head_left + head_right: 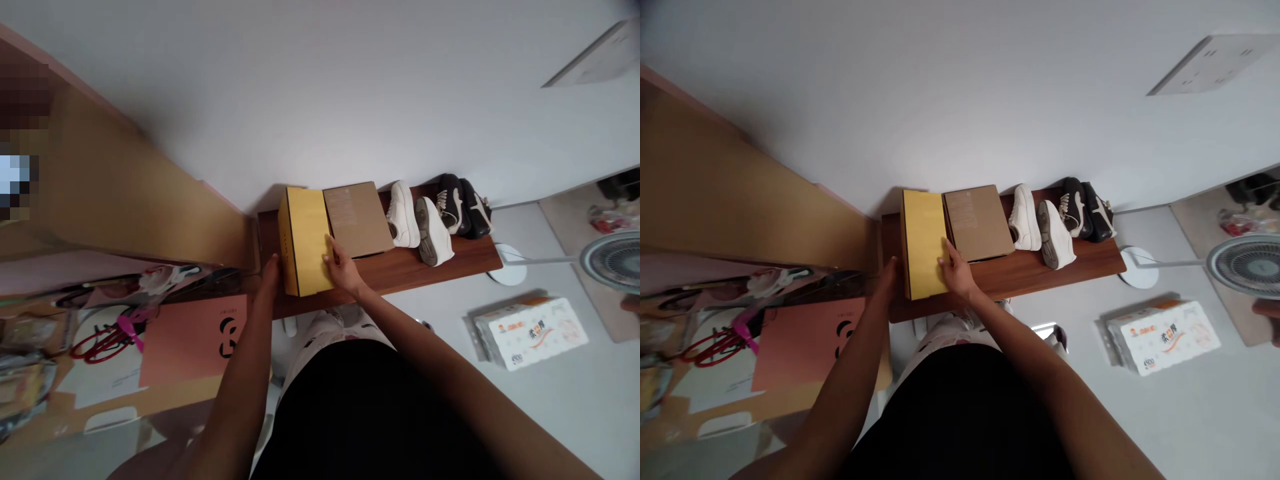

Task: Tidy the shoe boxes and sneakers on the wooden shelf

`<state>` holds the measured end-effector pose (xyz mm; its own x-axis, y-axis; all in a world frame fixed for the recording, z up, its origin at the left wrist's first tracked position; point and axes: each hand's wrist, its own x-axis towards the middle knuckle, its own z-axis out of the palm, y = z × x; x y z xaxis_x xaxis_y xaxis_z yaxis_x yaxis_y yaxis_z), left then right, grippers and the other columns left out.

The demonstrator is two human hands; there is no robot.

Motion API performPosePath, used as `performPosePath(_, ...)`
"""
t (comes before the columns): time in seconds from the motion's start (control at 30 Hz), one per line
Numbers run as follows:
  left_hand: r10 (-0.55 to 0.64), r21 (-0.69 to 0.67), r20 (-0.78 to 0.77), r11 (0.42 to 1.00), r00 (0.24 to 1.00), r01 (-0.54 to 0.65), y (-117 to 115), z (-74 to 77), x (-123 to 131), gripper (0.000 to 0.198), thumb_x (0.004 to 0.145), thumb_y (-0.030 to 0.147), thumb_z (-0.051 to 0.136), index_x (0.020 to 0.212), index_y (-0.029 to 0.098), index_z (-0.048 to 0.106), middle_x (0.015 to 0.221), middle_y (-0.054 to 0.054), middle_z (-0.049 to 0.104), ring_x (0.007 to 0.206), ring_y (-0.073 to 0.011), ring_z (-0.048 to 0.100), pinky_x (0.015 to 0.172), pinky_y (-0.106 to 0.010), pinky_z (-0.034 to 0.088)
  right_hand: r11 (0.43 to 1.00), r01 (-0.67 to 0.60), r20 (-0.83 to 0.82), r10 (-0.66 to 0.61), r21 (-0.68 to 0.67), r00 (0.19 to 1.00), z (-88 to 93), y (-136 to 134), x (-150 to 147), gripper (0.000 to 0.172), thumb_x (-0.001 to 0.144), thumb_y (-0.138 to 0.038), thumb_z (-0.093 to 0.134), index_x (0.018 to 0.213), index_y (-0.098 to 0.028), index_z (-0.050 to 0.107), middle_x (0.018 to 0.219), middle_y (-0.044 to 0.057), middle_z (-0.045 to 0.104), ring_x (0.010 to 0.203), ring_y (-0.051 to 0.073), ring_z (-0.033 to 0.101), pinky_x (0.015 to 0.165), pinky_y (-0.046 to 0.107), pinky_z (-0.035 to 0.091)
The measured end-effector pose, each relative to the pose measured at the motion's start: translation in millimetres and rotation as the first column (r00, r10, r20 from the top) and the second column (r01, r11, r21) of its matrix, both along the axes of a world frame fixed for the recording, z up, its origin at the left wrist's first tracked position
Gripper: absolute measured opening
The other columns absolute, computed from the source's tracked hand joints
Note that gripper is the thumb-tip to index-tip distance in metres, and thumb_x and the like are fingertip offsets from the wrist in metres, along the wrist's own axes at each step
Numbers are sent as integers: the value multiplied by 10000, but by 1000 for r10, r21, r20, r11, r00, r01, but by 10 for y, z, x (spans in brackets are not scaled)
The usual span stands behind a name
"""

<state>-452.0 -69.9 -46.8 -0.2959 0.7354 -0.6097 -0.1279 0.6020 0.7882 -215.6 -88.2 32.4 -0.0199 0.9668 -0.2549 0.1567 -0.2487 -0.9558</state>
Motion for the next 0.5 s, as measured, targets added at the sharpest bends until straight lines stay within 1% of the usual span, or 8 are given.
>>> performPosePath(0.07,-6,-91,128,996,992,18,-32,-52,100,571,897,660,547,1151,172,701,1096,-160,745,1139,-266,686,959,-393,552,1000,-12,65,10,22,998,1,-10,39,569,938,-423,558,1480,-254,512,1458,98,556,1303,239,551,1134,396,430)
performPosePath(0.13,-21,-152,262,986,965,63,-80,-52,169,639,882,709,531,1184,170,693,1080,-168,747,1075,-258,714,916,-391,573,999,-8,109,3,48,994,-13,-20,43,524,950,-428,533,1438,-241,564,1414,104,573,1258,228,574,1125,376,436)
performPosePath(0.2,0,-169,345,984,938,62,-126,-13,194,623,873,693,569,1198,178,696,1087,-164,749,1070,-254,717,917,-383,577,997,3,137,-14,78,991,-30,-26,26,525,959,-462,509,1421,-224,584,1392,104,574,1267,219,562,1139,368,422)
performPosePath(0.27,51,-160,393,987,918,14,-155,49,176,560,873,633,624,1188,177,706,1090,-158,751,1076,-254,716,936,-378,574,996,10,153,-24,92,988,-32,-26,4,561,966,-520,480,1420,-208,587,1396,109,565,1318,227,525,1166,382,394)
performPosePath(0.37,130,-122,379,989,916,-90,-156,165,96,463,865,528,696,1152,166,715,1075,-149,757,1059,-248,722,956,-381,573,999,-19,176,10,51,984,2,-6,-18,670,941,-634,488,1458,-212,549,1449,117,533,1407,264,451,1198,422,352)
performPosePath(0.43,175,-79,316,984,932,-158,-135,252,32,416,840,471,746,1112,157,719,1054,-138,763,1028,-246,730,949,-385,579,998,-54,209,54,-6,976,24,32,-28,774,883,-702,553,1484,-217,514,1489,122,508,1455,300,396,1210,460,326)
performPosePath(0.5,219,-33,234,976,947,-217,-107,346,-22,384,811,425,785,1075,152,723,1037,-126,767,987,-241,739,930,-382,588,992,-117,229,124,-44,965,15,96,-47,868,820,-738,619,1495,-207,491,1499,136,504,1476,330,364,1214,497,309)
